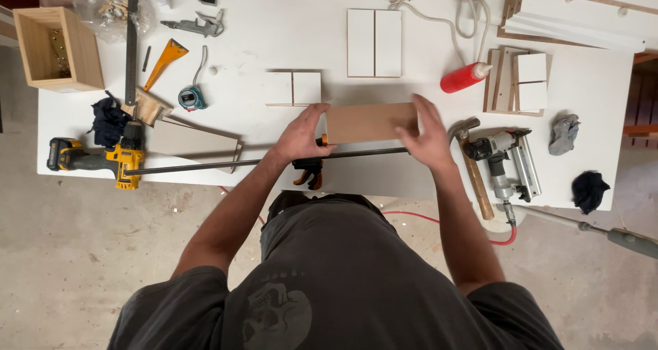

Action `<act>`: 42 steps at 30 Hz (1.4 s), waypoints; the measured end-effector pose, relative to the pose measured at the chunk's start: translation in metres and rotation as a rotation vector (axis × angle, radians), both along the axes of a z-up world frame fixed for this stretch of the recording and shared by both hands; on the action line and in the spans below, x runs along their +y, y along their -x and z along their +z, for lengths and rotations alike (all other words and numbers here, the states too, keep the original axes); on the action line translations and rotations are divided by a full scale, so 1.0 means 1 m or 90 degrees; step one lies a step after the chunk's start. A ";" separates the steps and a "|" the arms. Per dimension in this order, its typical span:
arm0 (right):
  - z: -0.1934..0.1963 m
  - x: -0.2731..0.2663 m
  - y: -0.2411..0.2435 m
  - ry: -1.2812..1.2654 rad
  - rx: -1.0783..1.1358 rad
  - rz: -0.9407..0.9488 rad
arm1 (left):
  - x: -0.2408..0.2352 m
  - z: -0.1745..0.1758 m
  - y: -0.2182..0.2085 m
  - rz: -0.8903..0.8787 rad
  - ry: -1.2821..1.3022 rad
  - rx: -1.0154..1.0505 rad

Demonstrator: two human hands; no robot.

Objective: Assemble small wooden boxes using glue, a nail gun, and clamps.

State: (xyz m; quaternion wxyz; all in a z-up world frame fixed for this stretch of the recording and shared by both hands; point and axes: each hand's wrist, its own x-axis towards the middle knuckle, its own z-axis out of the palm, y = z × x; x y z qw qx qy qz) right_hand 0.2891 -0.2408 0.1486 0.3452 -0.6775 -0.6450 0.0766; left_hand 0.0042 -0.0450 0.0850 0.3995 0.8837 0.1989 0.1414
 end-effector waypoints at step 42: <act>0.018 0.103 0.070 0.391 -0.110 0.223 | 0.004 0.025 -0.007 -0.075 0.055 0.020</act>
